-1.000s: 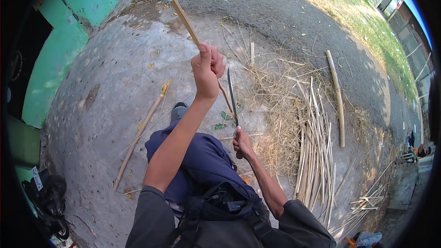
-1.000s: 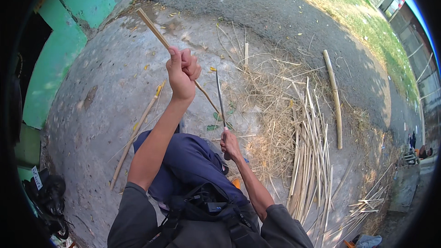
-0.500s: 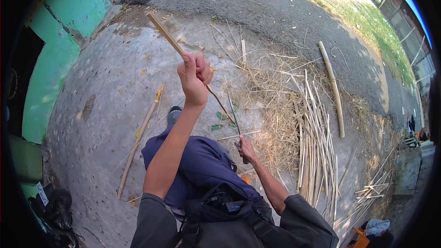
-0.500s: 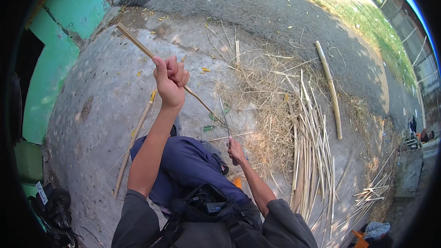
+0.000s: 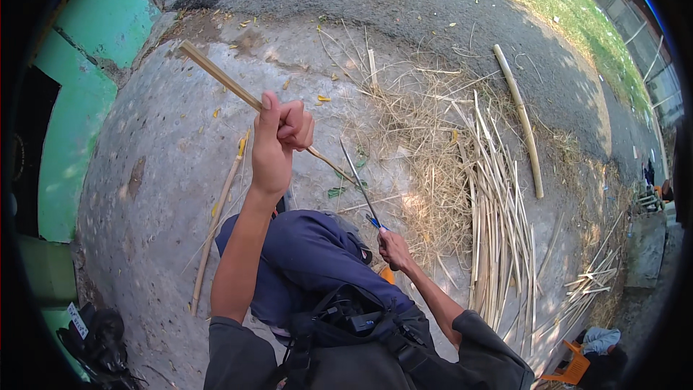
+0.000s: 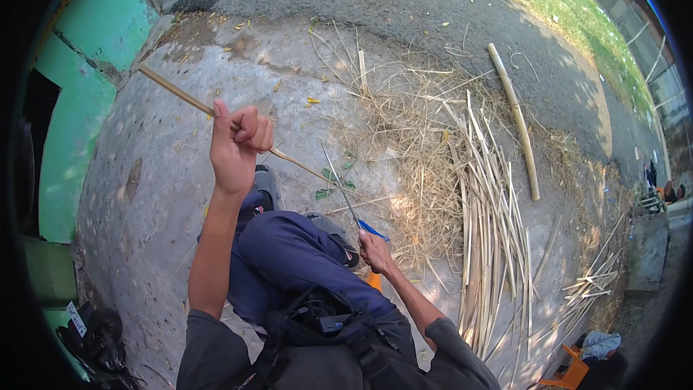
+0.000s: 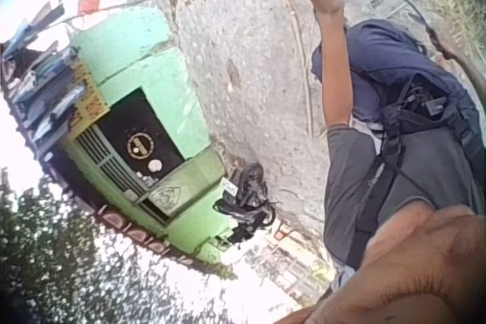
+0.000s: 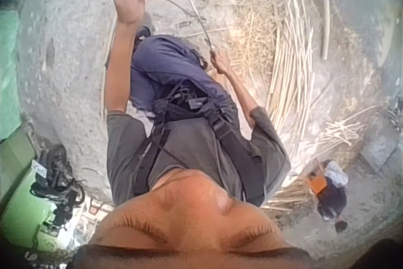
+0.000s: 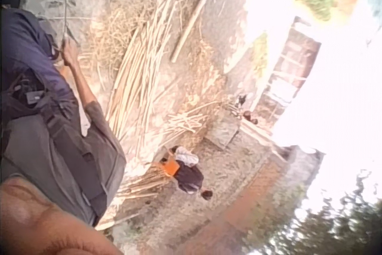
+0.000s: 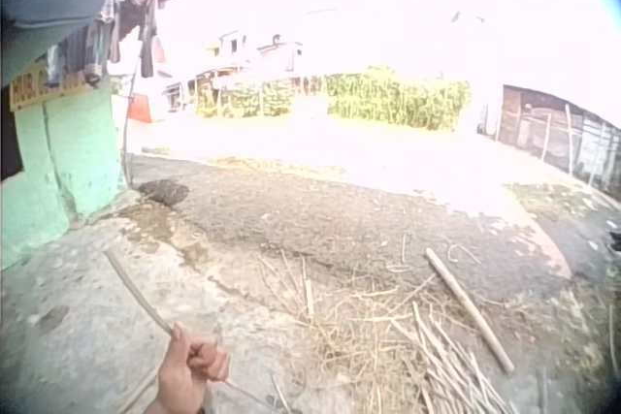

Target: The person uses a machete to shave down a long strip of bamboo, repeatedly running the blade along the length of the material to smooth it.

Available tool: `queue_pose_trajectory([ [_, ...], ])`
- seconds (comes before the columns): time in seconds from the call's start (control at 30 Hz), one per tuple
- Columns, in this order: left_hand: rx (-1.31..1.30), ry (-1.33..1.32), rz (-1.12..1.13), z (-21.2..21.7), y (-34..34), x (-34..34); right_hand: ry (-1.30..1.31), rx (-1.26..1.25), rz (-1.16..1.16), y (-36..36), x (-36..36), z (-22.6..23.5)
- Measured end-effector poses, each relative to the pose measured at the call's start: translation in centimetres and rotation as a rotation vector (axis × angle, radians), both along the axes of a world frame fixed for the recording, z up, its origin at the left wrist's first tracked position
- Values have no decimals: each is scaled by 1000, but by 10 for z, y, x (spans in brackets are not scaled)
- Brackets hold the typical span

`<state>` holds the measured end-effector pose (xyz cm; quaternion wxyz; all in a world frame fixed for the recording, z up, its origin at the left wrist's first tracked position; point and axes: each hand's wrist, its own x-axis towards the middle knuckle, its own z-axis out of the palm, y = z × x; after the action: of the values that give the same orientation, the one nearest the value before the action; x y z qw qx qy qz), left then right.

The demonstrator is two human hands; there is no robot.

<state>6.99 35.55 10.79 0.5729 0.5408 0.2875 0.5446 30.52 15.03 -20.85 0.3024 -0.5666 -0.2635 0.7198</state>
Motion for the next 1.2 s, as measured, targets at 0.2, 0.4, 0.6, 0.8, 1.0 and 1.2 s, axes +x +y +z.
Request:
queue_pose_trajectory([
  [0.2,-32,-96,144,-6,-2,5,201,160,-2,53,-25,80],
  [0.4,-116,-144,178,3,5,6,385,210,-3,86,-35,161],
  [0.6,54,29,92,-2,3,-1,421,157,-56,77,-28,158],
  [0.8,60,162,60,8,6,-4,258,180,-130,62,-2,146],
  [1.0,138,228,79,7,11,-3,237,197,-146,56,4,151],
  [1.2,107,242,8,12,11,6,244,229,-136,55,-6,162],
])
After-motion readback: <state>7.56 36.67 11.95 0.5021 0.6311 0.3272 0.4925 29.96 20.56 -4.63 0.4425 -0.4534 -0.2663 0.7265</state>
